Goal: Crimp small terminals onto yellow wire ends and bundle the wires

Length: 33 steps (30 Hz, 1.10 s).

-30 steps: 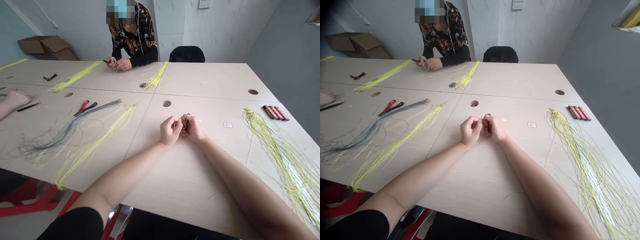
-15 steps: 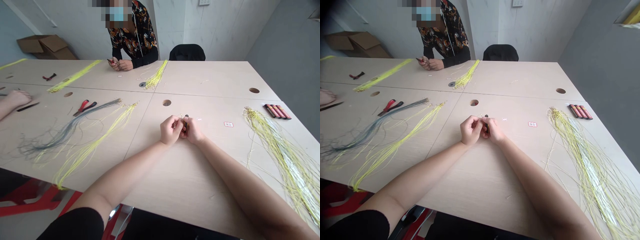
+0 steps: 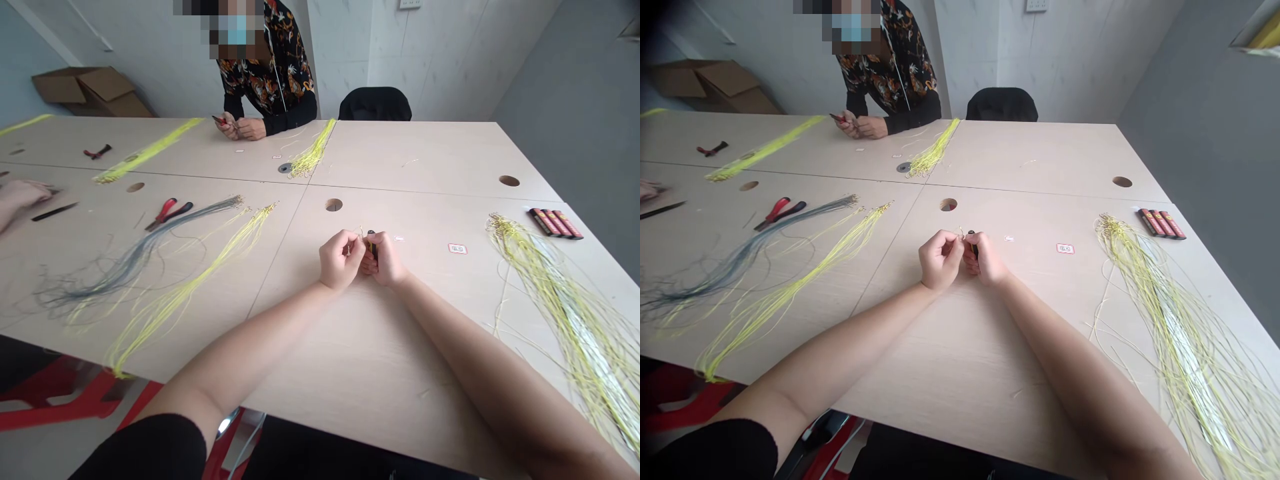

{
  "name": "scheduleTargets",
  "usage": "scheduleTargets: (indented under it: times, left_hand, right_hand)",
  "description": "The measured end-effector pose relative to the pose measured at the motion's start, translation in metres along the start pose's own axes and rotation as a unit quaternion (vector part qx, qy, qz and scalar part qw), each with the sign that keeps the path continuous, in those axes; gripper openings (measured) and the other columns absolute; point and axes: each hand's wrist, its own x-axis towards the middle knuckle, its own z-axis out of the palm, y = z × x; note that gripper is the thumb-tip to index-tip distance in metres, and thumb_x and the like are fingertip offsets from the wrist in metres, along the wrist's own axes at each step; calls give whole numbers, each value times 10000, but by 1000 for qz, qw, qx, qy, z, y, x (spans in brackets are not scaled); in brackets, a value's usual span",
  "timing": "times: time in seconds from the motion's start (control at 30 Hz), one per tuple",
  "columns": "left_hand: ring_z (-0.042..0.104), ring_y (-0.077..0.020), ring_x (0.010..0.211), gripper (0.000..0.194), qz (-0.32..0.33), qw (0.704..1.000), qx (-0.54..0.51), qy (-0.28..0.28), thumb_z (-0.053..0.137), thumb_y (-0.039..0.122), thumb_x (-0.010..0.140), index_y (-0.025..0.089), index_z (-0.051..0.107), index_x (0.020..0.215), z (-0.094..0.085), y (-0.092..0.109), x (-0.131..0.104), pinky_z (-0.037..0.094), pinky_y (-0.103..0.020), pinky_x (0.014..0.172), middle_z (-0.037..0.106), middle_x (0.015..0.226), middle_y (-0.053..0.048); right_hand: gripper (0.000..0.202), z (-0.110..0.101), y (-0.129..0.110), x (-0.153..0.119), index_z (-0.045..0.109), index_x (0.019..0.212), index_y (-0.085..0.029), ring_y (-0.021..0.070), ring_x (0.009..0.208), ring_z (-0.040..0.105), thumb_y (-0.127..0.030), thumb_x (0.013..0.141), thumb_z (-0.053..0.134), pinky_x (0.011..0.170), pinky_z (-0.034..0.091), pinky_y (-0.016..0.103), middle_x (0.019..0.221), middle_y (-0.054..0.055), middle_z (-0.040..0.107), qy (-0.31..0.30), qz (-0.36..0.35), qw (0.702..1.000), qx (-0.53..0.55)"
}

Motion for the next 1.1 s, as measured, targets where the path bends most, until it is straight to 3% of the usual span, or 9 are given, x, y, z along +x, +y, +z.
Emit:
scheduleTargets:
  times: [0.37, 1.1]
  left_hand:
    - [524, -86, 500, 248, -27, 1000, -8, -10, 556, 306, 867, 195, 515, 650, 1, 0, -1, 403, -207, 507, 572, 542, 39]
    - [511, -81, 495, 212, -14, 1000, -1, -3, 557, 238, 841, 194, 501, 642, 1, 2, 0, 389, -201, 498, 552, 532, 45]
  right_hand:
    - [340, 5, -1, -1, 288, 444, -223, 64, 364, 181, -372, 708, 442, 371, 116, 239, 372, -47, 223, 18, 1, 1000, -13]
    - [346, 3, 1, -1, 291, 481, -223, 57, 361, 182, -405, 726, 455, 374, 131, 225, 391, -64, 223, 6, -8, 1000, -25]
